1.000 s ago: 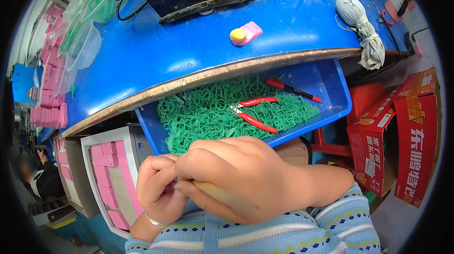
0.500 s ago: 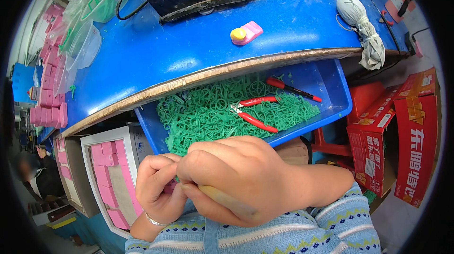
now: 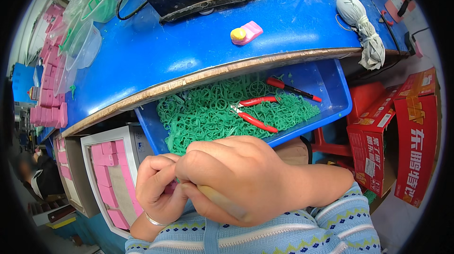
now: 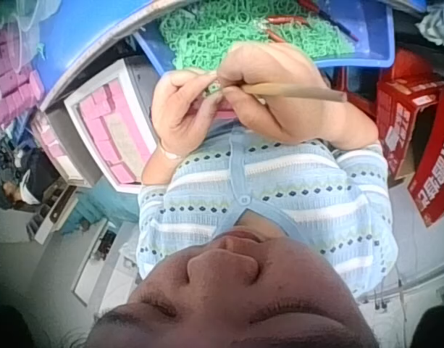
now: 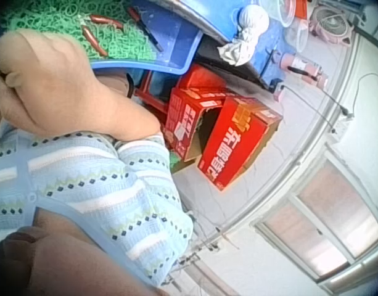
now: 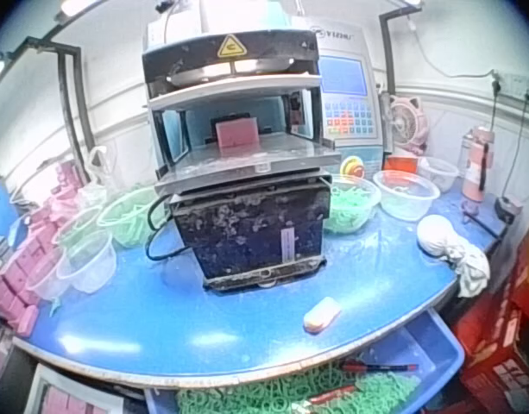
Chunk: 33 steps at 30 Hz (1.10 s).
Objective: Using a tool to insert small green components into a pink molded part.
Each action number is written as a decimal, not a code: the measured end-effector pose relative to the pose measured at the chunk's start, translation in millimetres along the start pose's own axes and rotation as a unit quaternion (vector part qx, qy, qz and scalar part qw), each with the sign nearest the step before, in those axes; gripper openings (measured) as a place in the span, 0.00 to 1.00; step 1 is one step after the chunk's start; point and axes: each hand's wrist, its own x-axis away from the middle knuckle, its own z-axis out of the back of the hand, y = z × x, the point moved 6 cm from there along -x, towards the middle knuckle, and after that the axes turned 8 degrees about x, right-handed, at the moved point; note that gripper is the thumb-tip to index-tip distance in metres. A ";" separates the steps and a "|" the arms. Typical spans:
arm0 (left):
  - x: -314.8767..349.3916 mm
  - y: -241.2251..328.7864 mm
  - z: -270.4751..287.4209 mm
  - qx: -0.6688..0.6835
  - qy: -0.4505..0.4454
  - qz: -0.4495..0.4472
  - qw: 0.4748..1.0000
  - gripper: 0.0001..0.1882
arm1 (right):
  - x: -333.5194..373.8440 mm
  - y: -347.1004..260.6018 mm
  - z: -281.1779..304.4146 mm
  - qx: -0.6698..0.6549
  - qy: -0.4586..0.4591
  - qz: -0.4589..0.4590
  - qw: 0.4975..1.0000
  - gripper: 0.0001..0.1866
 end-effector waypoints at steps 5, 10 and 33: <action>0.2 0.2 -1.2 -0.002 -0.001 -0.005 1.000 0.20 | 0.9 -1.9 -0.1 0.050 0.012 -0.004 0.999 0.11; 0.0 0.0 -1.1 -0.001 -0.002 -0.008 1.000 0.20 | 0.0 3.2 0.1 -0.024 -0.014 -0.028 0.999 0.09; 5.5 -3.2 6.2 0.022 0.064 -0.005 0.998 0.19 | 23.5 -15.3 -3.6 0.095 0.060 0.167 0.980 0.12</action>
